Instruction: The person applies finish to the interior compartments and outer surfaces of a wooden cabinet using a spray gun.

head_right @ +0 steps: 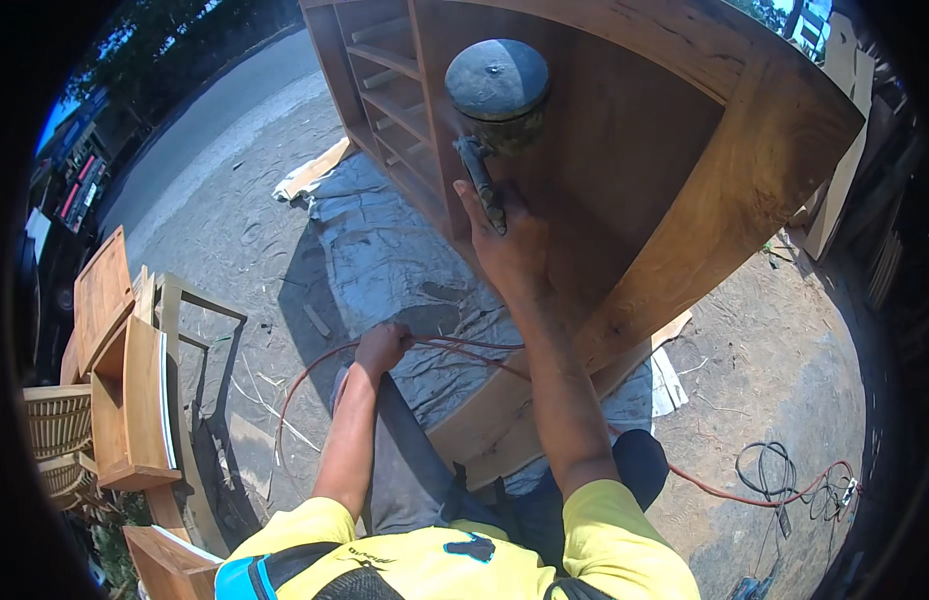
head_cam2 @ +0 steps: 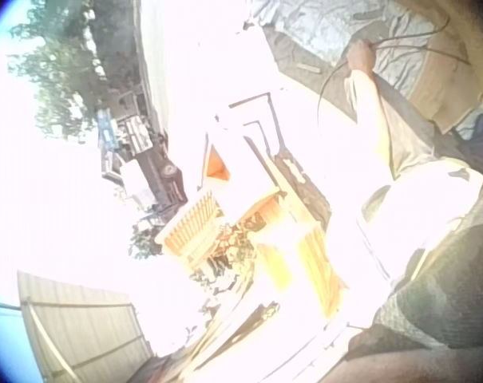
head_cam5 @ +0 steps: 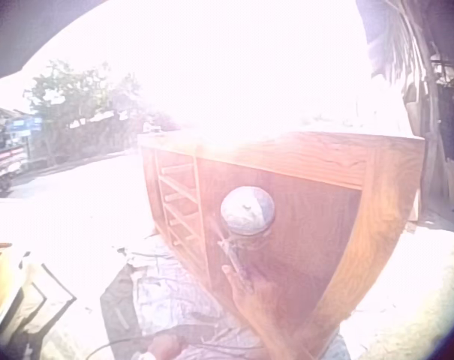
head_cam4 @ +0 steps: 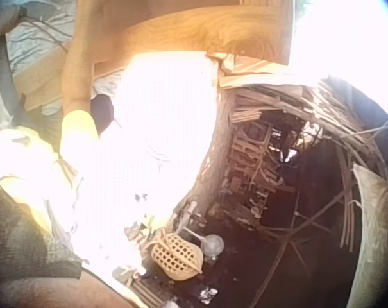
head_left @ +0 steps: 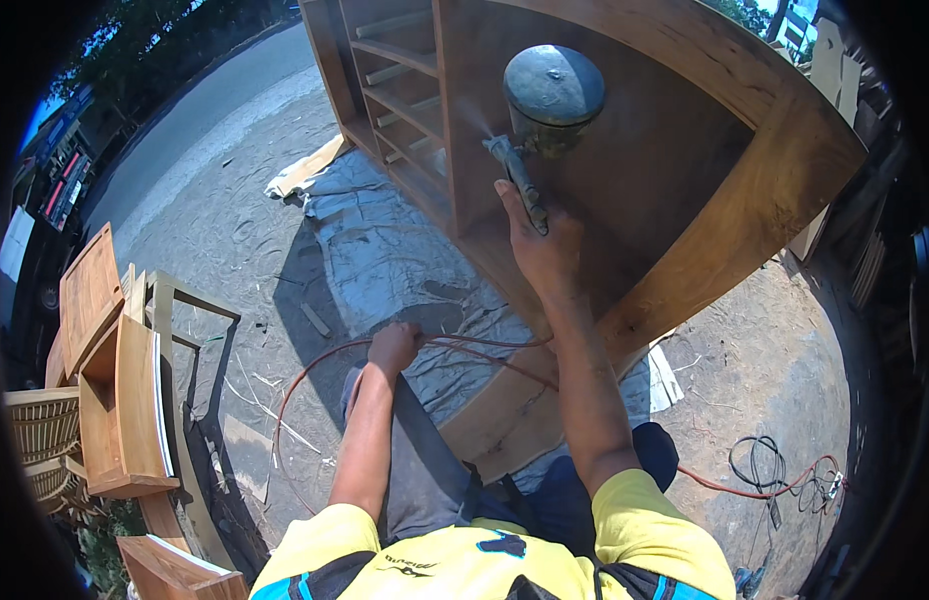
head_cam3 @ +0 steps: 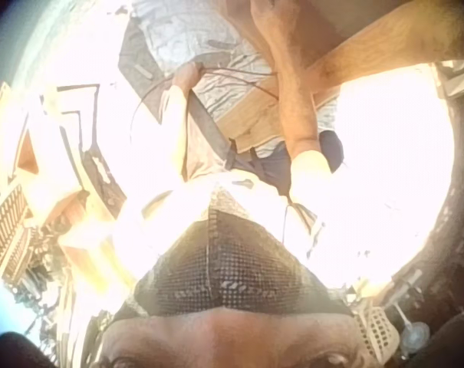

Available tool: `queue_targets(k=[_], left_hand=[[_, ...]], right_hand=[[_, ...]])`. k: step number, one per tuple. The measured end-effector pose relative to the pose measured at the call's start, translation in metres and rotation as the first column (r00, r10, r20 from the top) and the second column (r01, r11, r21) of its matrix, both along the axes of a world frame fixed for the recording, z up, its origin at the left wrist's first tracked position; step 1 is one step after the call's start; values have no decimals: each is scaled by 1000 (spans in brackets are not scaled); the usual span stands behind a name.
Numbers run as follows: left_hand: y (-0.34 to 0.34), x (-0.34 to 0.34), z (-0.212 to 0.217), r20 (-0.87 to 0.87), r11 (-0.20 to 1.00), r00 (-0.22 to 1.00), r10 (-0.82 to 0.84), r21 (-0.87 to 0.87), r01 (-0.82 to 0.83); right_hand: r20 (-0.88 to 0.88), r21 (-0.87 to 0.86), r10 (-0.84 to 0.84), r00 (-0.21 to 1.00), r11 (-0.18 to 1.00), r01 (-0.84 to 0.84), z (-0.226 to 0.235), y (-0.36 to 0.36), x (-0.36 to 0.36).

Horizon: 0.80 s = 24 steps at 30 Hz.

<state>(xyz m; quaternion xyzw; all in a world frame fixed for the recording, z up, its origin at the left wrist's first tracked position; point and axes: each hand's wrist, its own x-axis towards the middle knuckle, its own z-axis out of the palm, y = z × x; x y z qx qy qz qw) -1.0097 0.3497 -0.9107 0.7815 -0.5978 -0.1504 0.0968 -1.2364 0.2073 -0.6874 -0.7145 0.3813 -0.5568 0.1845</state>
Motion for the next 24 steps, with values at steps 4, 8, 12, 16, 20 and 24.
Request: queue_targets(k=[4, 8, 12, 16, 20, 24], left_hand=[[0, 5, 1, -19, 999, 1000, -23, -45, 22], [0, 7, 3, -68, 997, 997, -38, -70, 33], [0, 5, 9, -97, 998, 995, -20, -69, 13], [4, 7, 10, -113, 997, 993, -22, -81, 13], [5, 6, 16, -96, 999, 995, -19, -44, 15], [2, 3, 16, -55, 999, 997, -47, -24, 45]], right_hand=[[68, -154, 34, 997, 988, -23, 44, -5, 4], [116, -251, 62, 991, 967, -31, 80, -12, 9], [171, -379, 97, 981, 925, -26, 95, -31, 18], [161, -388, 51, 986, 921, 16, 95, -30, 24], [112, -293, 14, 994, 956, 20, 67, -24, 17], [54, -179, 5, 999, 984, 5, 21, -27, 6]])
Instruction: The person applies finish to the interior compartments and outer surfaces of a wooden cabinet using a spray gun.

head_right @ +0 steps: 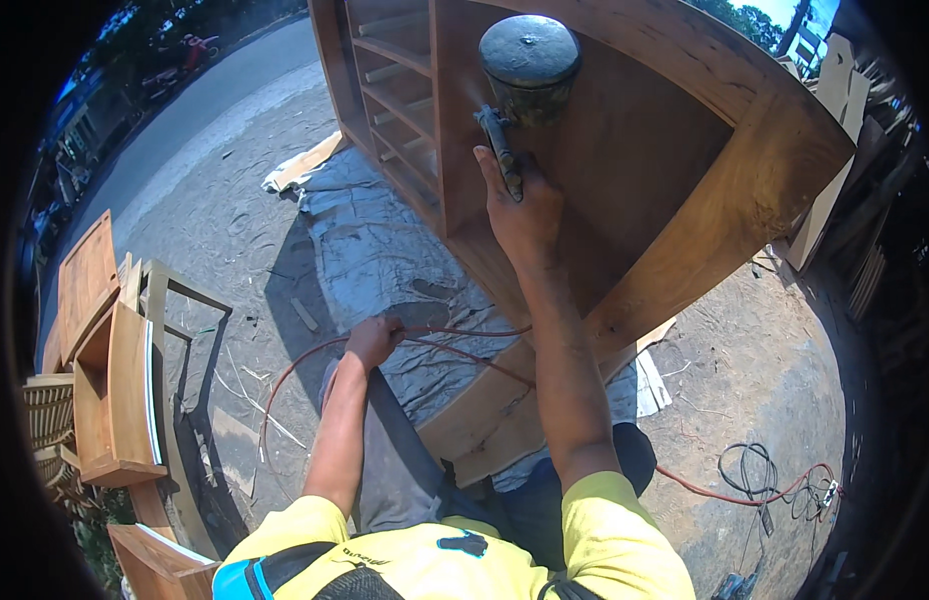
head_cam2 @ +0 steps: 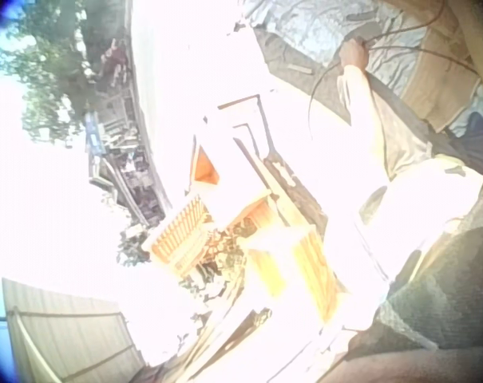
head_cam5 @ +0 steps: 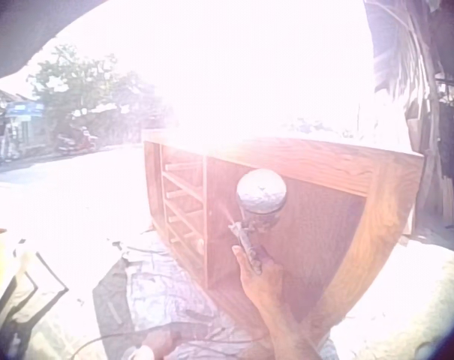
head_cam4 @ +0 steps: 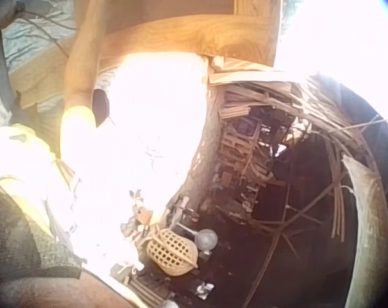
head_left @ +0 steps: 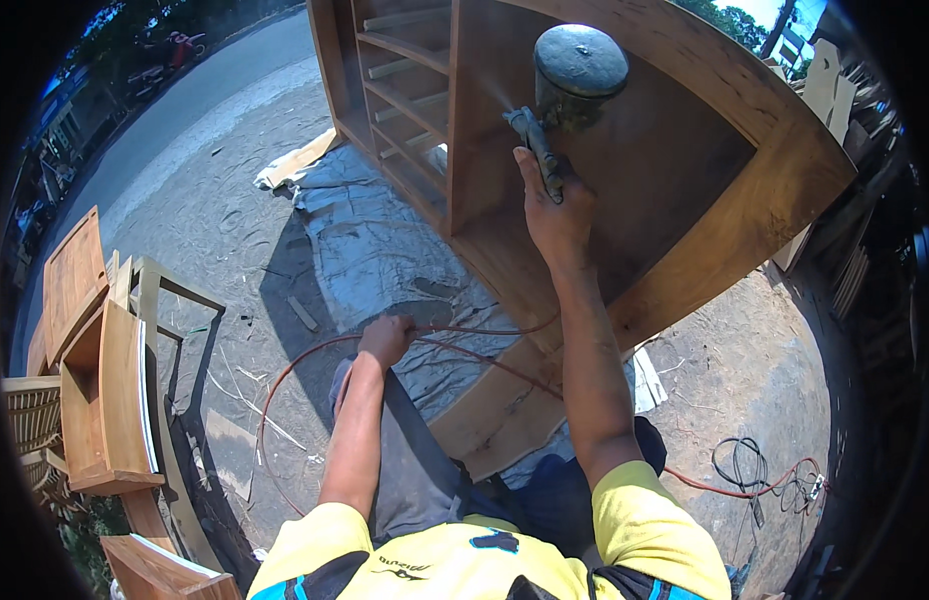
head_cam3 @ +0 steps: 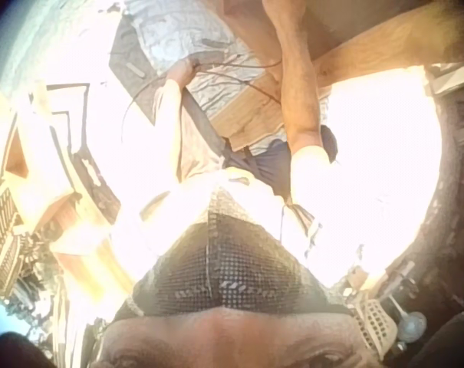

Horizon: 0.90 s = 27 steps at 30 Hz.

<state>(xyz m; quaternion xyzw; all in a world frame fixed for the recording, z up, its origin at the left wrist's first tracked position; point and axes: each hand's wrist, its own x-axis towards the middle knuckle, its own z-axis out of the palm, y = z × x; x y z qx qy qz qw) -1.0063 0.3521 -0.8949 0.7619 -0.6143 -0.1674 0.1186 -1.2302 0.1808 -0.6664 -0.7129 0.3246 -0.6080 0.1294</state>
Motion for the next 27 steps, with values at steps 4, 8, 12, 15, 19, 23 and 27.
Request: queue_targets(k=[4, 8, 12, 15, 19, 23, 27], left_hand=[[0, 2, -10, -4, 1000, 1000, -3, -31, 3], [-3, -2, -9, 18, 1000, 1000, 5, -6, -5], [-1, -2, -9, 10, 999, 1000, -19, 27, 19], [-3, -1, -13, 14, 999, 999, -29, 16, 28], [-4, -4, -11, 14, 1000, 1000, -5, -11, 5], [-3, 0, -13, 0, 999, 1000, -5, -52, 5], [-3, -3, -9, -23, 996, 1000, -11, -90, 8]], right_hand=[[-28, 113, -6, 1000, 994, 9, -36, 5, -5], [-124, 318, -6, 992, 947, 45, -60, 12, -16], [-256, 509, 40, 966, 855, 99, -59, 17, -24], [-127, 334, -77, 989, 935, 116, -58, 15, -19], [-85, 91, -117, 990, 988, 124, -27, 4, -18], [42, -162, -57, 998, 985, 63, 15, -7, -10], [72, -191, -39, 997, 980, 52, 39, -17, -8]])
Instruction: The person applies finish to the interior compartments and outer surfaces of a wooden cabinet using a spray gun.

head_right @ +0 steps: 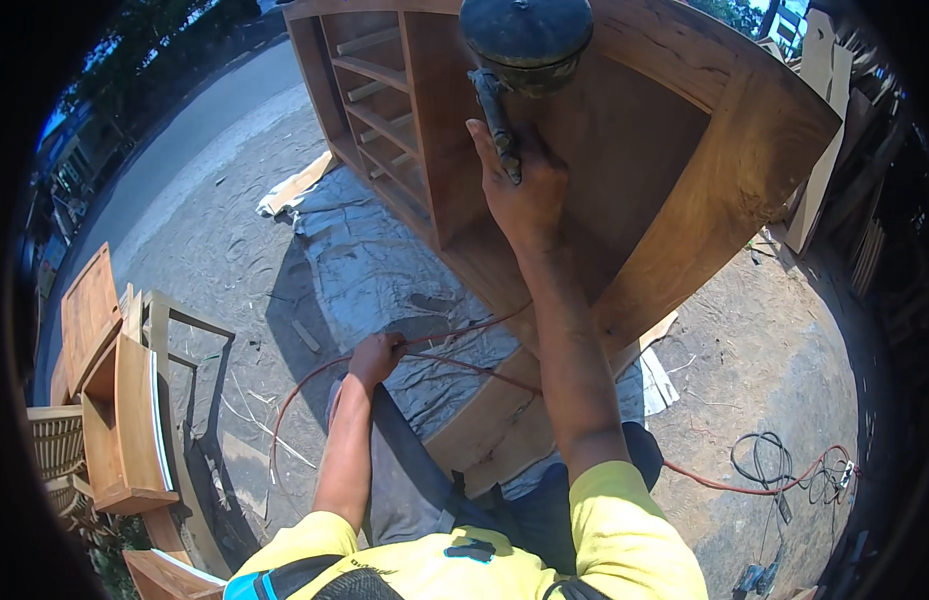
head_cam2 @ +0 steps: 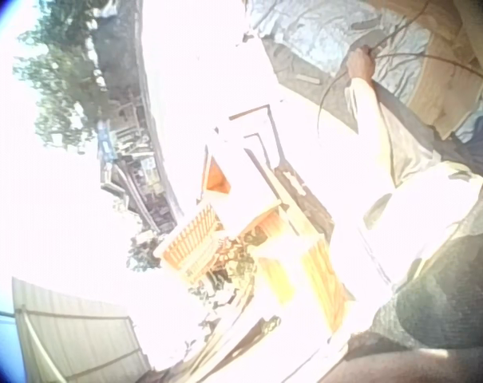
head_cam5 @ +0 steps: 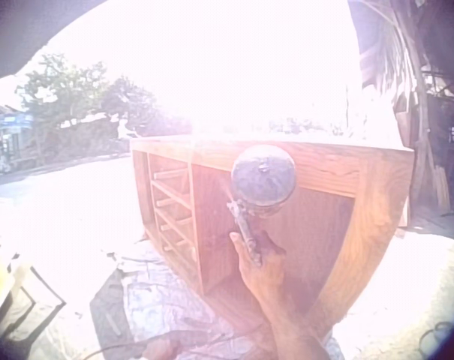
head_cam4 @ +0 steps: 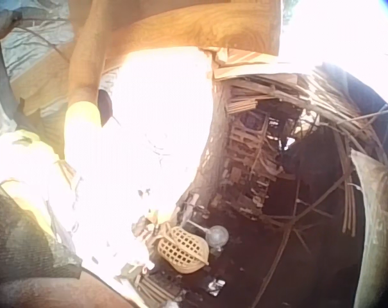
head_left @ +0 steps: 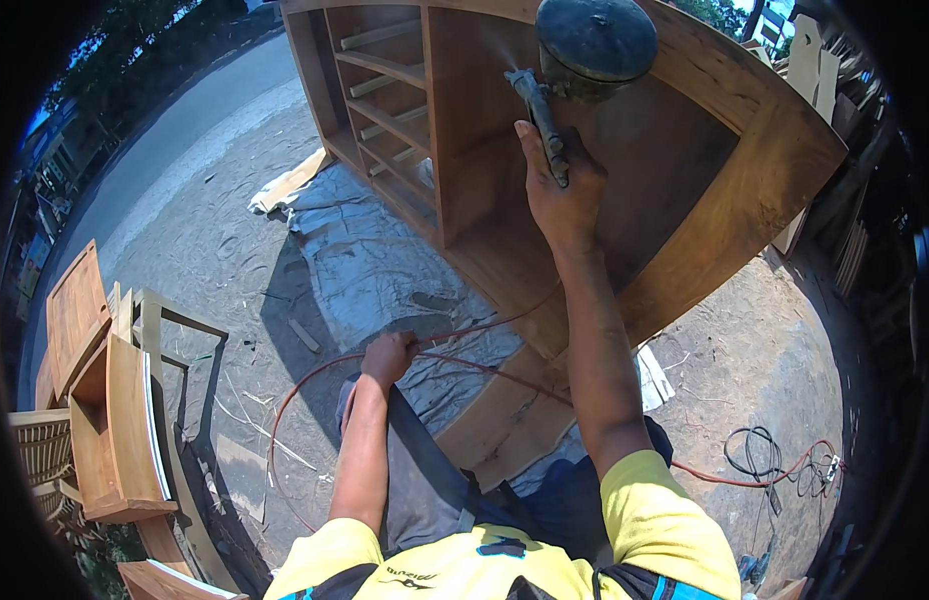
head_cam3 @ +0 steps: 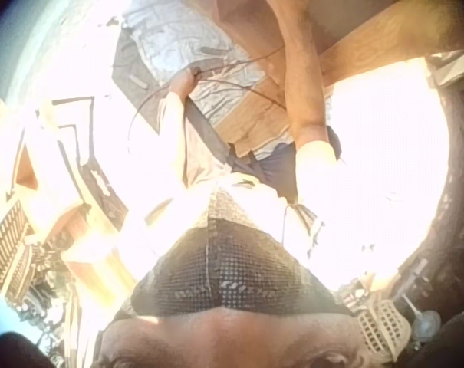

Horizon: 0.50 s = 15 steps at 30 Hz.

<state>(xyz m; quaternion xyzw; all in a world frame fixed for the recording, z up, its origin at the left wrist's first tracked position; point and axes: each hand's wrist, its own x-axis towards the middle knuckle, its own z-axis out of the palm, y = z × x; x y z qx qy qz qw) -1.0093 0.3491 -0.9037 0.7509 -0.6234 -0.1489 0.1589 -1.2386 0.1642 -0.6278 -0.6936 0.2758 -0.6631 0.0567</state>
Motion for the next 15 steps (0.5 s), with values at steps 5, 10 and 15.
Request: queue_targets(k=[5, 10, 15], left_hand=[[1, 1, 1, -9, 1000, 1000, 12, -4, -12], [0, 2, 3, -3, 995, 999, 35, 91, -34], [2, 6, -4, 21, 997, 1000, 17, 76, -19]], right_hand=[[17, -71, -43, 999, 996, 44, 7, -3, 5], [-8, -35, -45, 999, 998, 44, -21, -4, 4], [-102, 158, -92, 991, 981, 108, -60, 2, -1]])
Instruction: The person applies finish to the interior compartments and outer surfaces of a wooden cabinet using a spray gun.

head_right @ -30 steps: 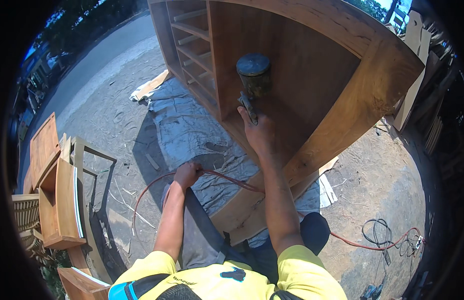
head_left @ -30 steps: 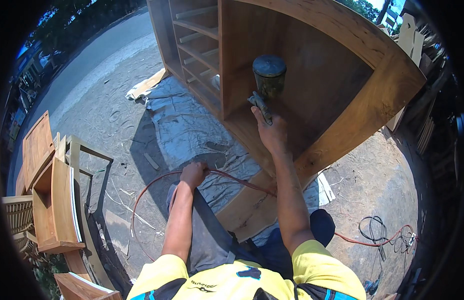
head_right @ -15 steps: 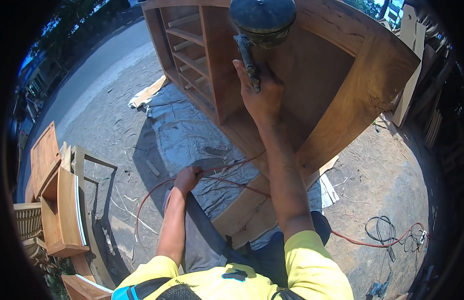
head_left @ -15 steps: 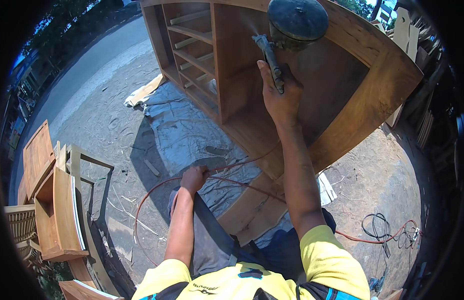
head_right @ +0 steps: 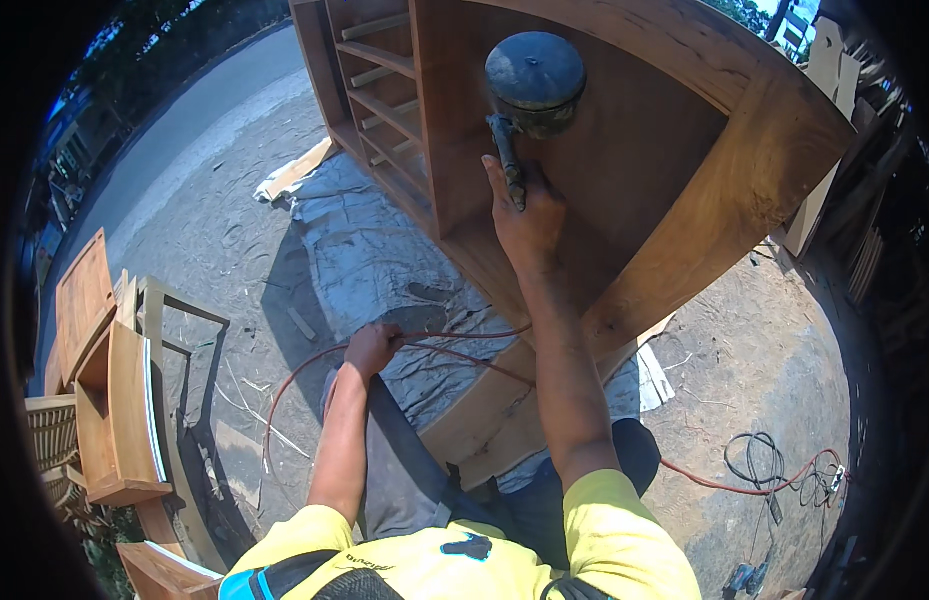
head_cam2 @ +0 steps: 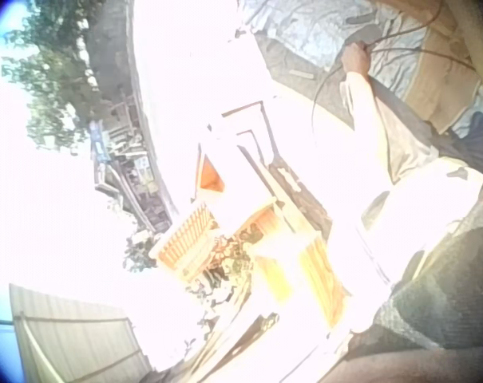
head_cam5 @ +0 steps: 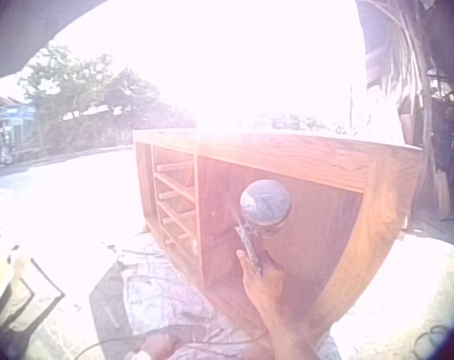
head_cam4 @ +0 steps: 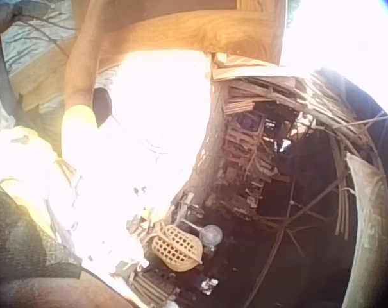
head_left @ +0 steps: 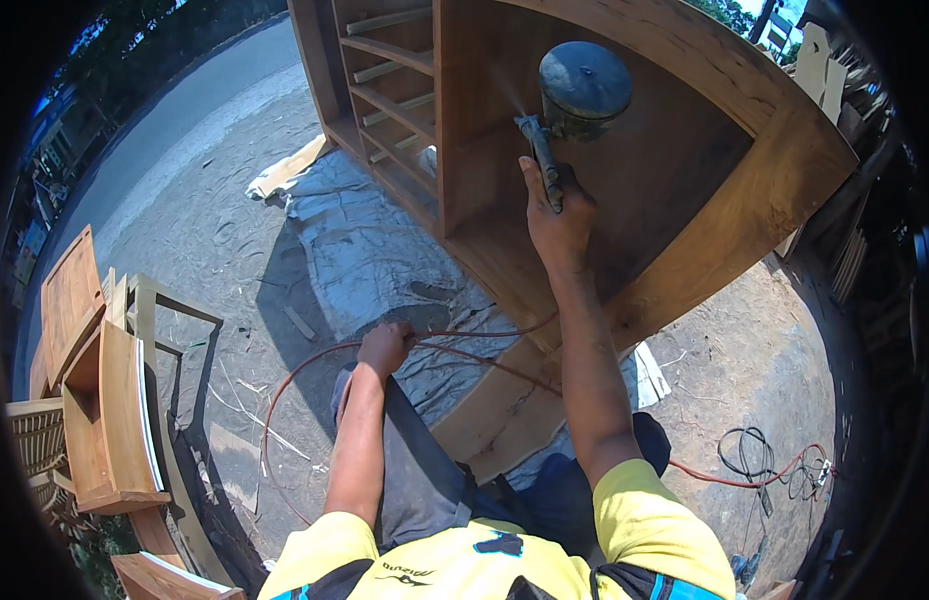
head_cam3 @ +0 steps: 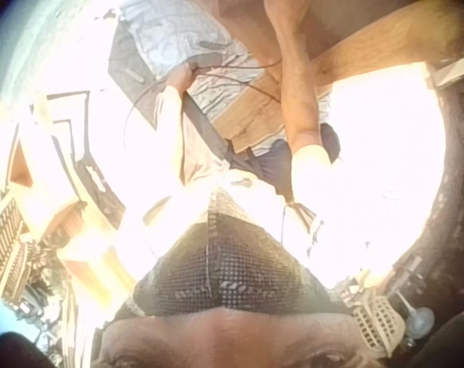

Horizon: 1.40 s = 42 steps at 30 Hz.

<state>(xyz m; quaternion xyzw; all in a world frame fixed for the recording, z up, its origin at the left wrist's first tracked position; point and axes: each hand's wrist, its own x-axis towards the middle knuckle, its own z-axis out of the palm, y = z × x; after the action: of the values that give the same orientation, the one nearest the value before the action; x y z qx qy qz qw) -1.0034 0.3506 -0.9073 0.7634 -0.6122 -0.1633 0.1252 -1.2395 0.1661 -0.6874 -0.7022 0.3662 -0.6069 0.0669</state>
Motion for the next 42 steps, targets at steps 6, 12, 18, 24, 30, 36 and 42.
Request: queue_targets(k=[6, 12, 18, 24, 30, 36, 42], left_hand=[[-1, -3, -2, 20, 1000, 1000, -13, -20, 13], [1, -3, -3, 38, 1000, 999, -25, 10, 24], [-4, -5, -1, 48, 998, 998, -32, 58, 30], [2, -2, 2, 64, 998, 998, -13, 62, 9], [9, 0, 6, 74, 997, 997, -19, 82, 13], [5, -2, 1, 79, 997, 997, -28, 70, 22], [13, 2, -3, 83, 997, 996, -28, 67, 23]], right_hand=[[-6, 235, 14, 1000, 972, -12, -38, 1, -8], [-86, 510, 27, 996, 860, 21, -63, 13, -17], [34, 469, 39, 999, 882, -51, -83, 12, -12], [9, 454, 74, 997, 888, -70, -114, 13, 6], [-14, 559, 71, 997, 828, -51, -180, 11, 8], [-105, 655, 114, 988, 755, -17, -210, 6, -2], [-38, 587, 102, 994, 808, -61, -157, 20, 2]])
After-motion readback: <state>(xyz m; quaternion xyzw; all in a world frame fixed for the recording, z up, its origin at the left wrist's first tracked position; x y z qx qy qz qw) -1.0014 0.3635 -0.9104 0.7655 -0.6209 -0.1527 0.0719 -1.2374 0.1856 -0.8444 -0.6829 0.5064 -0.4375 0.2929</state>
